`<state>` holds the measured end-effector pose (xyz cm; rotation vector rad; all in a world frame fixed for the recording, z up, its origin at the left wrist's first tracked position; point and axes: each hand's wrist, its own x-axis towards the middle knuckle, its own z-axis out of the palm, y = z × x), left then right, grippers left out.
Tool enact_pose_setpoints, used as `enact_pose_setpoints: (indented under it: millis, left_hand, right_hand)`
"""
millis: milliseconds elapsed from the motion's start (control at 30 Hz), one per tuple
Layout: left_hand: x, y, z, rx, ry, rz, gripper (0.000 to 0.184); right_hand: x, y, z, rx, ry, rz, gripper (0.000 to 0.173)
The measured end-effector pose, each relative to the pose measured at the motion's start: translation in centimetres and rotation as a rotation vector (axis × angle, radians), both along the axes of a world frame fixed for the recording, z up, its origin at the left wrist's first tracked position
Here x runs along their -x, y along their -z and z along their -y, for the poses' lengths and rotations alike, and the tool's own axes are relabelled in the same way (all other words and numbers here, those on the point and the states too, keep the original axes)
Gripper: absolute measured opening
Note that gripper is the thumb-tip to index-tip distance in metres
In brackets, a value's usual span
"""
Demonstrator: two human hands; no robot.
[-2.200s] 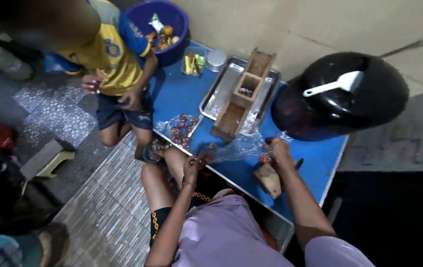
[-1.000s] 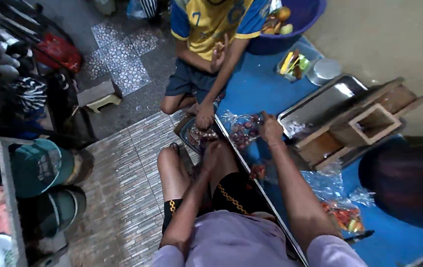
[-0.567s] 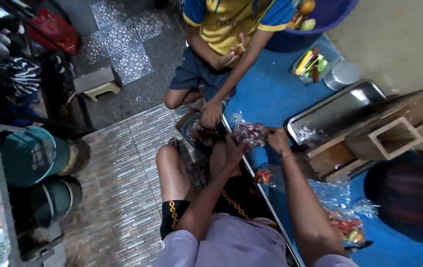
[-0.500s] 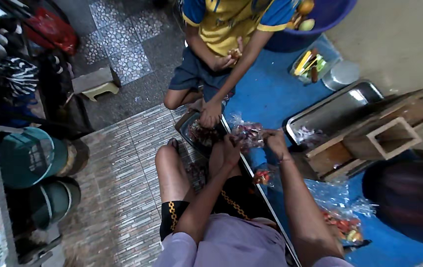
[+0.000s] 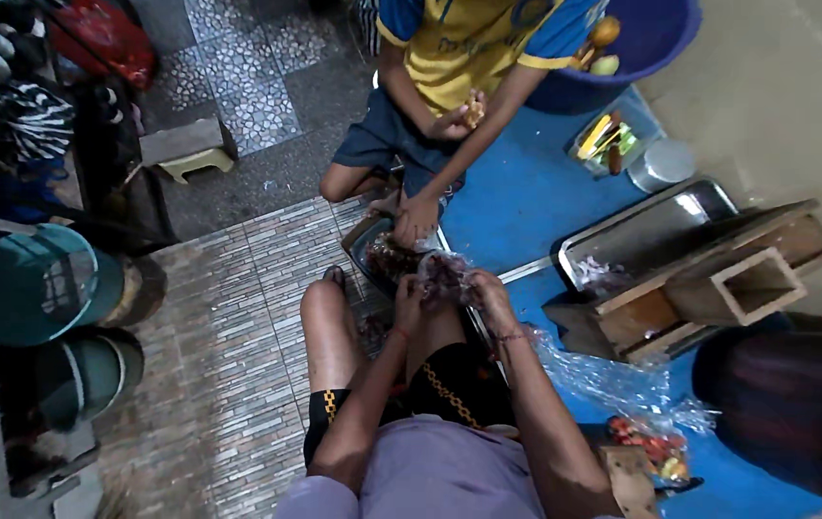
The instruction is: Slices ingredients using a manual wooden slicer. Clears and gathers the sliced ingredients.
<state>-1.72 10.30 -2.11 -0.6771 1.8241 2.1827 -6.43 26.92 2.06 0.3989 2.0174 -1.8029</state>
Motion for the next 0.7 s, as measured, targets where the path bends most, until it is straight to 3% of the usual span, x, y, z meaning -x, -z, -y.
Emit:
enact_pose_setpoints:
  millis: [200,267,333,400,467,533,600,700]
  left_hand:
    - [-1.3,2.6,4.7,0.064,-0.071,0.113,0.037]
    - [-0.6,2.4,6.7,0.110,-0.032,0.201,0.037]
    - [0.7,2.5,8.4,0.163,0.059,0.273,0.038]
    - [2.6,2.9,10.0,0.254,0.238,0.308,0.041]
    - [5.0,4.6,11.4,0.359,0.407,0.297,0.042]
    - [7.9,3.4,12.7,0.418,0.516,0.326,0.042]
    - [10.8,3.0,13.7,0.479,0.517,0.319,0.042]
    - [13.4,1.1,14.3,0.479,0.369,0.209,0.042]
  right_hand:
    - [-0.2,4.1,5.2,-0.216,-0.262,0.024,0.031]
    - [0.0,5.6,6.8,-0.487,-0.410,-0.018,0.033]
    - [0.1,4.3,8.8,-0.705,-0.519,-0.050,0.035]
    - [0.7,2.7,11.2,-0.685,-0.440,0.042,0.034]
    - [2.4,5.0,12.1,-0.475,-0.333,0.097,0.034]
    - [4.5,8.0,12.2,-0.376,-0.287,0.141,0.036]
    - [6.8,9.8,12.4,-0.486,-0.370,0.129,0.040]
    - [9.2,14.1,13.6,-0.757,-0.435,-0.056,0.044]
